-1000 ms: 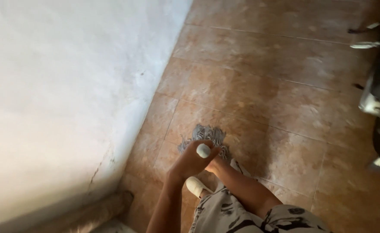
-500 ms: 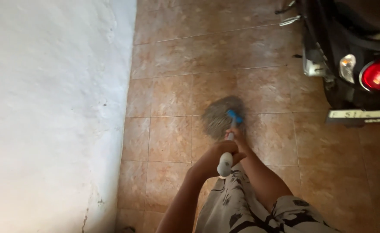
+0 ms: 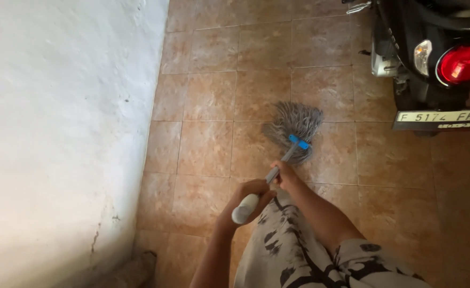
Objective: Mopping the tiled floor of a room containing a parked scooter and audio equipment.
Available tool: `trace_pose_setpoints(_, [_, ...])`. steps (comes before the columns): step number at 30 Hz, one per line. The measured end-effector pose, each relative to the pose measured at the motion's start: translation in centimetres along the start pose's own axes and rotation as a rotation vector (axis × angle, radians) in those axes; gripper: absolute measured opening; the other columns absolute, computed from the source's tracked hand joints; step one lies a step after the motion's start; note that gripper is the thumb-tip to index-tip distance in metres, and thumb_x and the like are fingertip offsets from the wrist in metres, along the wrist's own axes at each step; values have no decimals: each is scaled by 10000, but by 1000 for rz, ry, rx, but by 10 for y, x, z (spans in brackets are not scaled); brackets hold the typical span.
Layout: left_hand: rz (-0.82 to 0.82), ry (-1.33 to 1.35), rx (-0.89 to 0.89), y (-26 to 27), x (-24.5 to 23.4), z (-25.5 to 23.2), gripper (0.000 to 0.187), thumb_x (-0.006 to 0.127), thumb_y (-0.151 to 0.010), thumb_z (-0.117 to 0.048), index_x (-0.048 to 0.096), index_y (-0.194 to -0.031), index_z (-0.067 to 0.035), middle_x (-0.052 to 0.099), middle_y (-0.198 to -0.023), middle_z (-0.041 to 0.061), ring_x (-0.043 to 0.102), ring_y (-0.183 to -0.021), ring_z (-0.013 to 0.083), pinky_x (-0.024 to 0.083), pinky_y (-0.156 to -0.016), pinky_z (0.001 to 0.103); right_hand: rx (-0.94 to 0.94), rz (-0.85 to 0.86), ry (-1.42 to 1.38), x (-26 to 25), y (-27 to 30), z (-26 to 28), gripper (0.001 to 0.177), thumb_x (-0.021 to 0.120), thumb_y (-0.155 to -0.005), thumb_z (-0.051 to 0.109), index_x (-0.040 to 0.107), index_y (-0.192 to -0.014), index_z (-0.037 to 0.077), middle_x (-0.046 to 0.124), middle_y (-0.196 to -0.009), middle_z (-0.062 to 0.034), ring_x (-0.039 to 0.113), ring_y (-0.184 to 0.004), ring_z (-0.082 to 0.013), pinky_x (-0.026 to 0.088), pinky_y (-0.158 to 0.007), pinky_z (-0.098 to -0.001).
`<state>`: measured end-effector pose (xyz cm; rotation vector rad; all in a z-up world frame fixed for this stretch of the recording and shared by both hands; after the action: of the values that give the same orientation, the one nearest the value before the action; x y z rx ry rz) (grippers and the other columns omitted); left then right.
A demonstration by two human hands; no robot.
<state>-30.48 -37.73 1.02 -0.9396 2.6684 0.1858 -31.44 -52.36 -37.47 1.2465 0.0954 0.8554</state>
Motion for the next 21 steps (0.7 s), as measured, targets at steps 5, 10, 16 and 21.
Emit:
trace_pose_setpoints(5, [24,38,-56,38,-1,-37,207,720,-935,-88,612,-786,9,581,-698,74,546,-625,158,449,-574,353,87,3,-21,14,58,-45,260,646,-874,214,450,-731,122,477,-609,-56,425,-434,-179,314,-365,-314])
trace_pose_setpoints(10, [78,1,-147,47,8,-60,328,731,-964,-130,588,-711,23,516,-609,66,474,-582,131,398,-527,341,82,32,-136,13,98,-76,224,613,-889,168,452,-740,125,482,-636,-32,447,-478,-174,340,-394,-322])
trace_pose_setpoints(16, [50,78,-222,27,32,-74,271,682,-942,-166,623,-721,-23,572,-629,17,506,-607,72,438,-533,307,85,260,-130,8,124,-64,282,521,-985,211,435,-722,153,411,-620,6,388,-460,-129,324,-377,-283])
trace_pose_setpoints(21, [26,73,-263,-16,66,-79,310,708,-943,-183,599,-706,-17,550,-604,23,500,-601,87,431,-530,317,45,317,-223,-20,116,-33,177,482,-1011,183,544,-862,110,508,-720,-5,434,-523,-91,332,-399,-230])
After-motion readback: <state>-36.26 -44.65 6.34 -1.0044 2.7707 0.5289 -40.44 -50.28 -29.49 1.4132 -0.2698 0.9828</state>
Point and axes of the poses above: each hand's wrist, its own y-axis away from the middle knuckle, its own x-axis out of the palm, z = x × y, the point moved 4 cm from there along -y, towards the middle knuckle
